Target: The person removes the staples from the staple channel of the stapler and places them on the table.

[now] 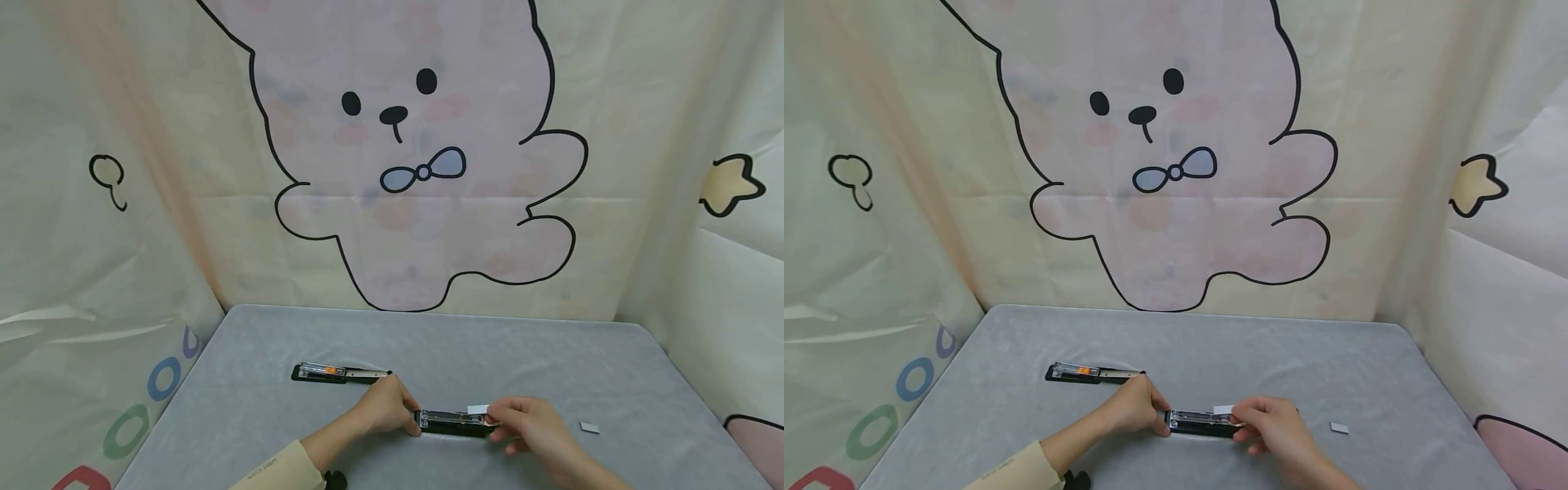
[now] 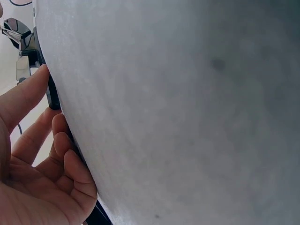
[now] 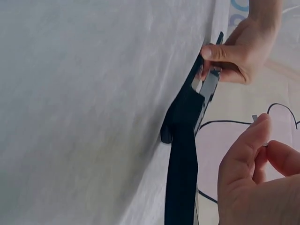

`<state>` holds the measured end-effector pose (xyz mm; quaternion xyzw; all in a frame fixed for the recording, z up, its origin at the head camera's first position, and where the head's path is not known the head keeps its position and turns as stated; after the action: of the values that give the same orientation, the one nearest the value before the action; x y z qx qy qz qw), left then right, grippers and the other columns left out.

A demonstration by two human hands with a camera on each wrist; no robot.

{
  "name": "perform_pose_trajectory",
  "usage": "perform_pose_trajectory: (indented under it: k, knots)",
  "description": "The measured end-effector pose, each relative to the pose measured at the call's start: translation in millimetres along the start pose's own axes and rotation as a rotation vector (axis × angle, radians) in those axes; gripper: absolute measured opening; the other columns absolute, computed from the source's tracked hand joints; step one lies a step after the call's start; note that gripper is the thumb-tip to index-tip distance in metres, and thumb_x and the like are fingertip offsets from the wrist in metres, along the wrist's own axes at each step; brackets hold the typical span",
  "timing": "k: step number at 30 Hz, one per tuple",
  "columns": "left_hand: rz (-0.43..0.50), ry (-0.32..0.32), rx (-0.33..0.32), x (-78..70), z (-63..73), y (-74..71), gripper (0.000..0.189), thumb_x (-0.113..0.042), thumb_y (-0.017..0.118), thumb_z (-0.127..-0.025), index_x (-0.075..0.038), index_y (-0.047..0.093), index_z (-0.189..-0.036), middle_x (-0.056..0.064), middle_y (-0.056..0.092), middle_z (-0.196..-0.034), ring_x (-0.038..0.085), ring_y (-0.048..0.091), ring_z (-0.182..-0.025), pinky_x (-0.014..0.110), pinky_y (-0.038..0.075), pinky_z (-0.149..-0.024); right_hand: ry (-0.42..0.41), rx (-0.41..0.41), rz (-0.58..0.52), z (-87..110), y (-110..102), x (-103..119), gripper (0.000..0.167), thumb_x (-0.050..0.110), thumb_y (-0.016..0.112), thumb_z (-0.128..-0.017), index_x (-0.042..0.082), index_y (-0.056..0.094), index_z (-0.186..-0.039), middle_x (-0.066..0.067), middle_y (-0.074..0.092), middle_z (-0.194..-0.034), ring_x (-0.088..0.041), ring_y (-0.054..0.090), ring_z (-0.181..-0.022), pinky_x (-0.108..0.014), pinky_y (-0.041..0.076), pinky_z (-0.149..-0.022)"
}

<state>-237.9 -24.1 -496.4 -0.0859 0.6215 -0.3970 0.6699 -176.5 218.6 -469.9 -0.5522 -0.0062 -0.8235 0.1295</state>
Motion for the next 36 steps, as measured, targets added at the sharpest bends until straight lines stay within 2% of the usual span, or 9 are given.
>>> perform_pose_trajectory:
  k: [9, 15, 21, 32, 36]
  knots:
    - [-0.008, 0.002, 0.0, 1.0, -1.2, 2.0, 0.025, -0.009, 0.099, -0.062, -0.013, 0.084, -0.081, -0.005, 0.078, -0.078, 0.007, 0.065, -0.078, 0.035, 0.056, -0.071, 0.005, 0.029, 0.057, 19.8, -27.5, 7.1, 0.03, 0.025, 0.063, -0.105, -0.002, 0.072, -0.114, -0.002, 0.072, -0.103, -0.016, 0.067, -0.086, -0.03, 0.055, -0.068]
    - [-0.008, 0.003, 0.001, -1.6, -1.1, 1.3, 0.024, -0.009, 0.099, -0.063, -0.012, 0.084, -0.082, -0.005, 0.078, -0.077, 0.007, 0.063, -0.076, 0.033, 0.054, -0.068, 0.013, 0.026, 0.047, 25.7, -48.2, -2.7, 0.025, 0.024, 0.06, -0.107, 0.003, 0.074, -0.11, 0.0, 0.073, -0.101, -0.015, 0.067, -0.085, -0.032, 0.056, -0.07]
    - [-0.006, 0.005, -0.003, -3.0, -0.1, -0.5, 0.024, -0.008, 0.099, -0.063, -0.011, 0.084, -0.082, -0.003, 0.078, -0.078, 0.008, 0.063, -0.077, 0.034, 0.054, -0.069, 0.014, 0.037, -0.034, 28.5, -68.9, -13.3, 0.02, 0.018, 0.056, -0.108, 0.012, 0.075, -0.105, 0.003, 0.072, -0.102, -0.014, 0.068, -0.085, -0.031, 0.056, -0.072]
    - [-0.008, 0.005, -0.001, -4.0, 0.6, 0.9, 0.025, -0.007, 0.099, -0.062, -0.011, 0.084, -0.083, -0.003, 0.079, -0.08, 0.007, 0.063, -0.077, 0.033, 0.054, -0.069, 0.062, 0.095, -0.166, 36.0, -106.6, -27.7, 0.041, 0.013, 0.038, -0.112, 0.023, 0.076, -0.101, 0.01, 0.071, -0.099, -0.01, 0.068, -0.087, -0.031, 0.056, -0.08]
    - [-0.011, 0.001, -0.003, -3.9, 0.9, 0.3, 0.025, -0.007, 0.099, -0.062, -0.01, 0.084, -0.082, -0.003, 0.078, -0.078, 0.008, 0.062, -0.076, 0.033, 0.053, -0.068, 0.082, 0.078, -0.191, 37.3, -119.0, -35.1, 0.043, 0.012, 0.036, -0.112, 0.023, 0.076, -0.099, 0.01, 0.071, -0.098, -0.01, 0.069, -0.086, -0.031, 0.057, -0.081]
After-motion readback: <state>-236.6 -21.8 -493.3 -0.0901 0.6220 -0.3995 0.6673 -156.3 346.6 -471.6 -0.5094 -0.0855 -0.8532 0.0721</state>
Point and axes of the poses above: each hand's wrist, its own z-axis away from the middle knuckle, its own y-axis out of the palm, x = y × z, the point moved 7 cm from there along -z, towards the middle knuckle
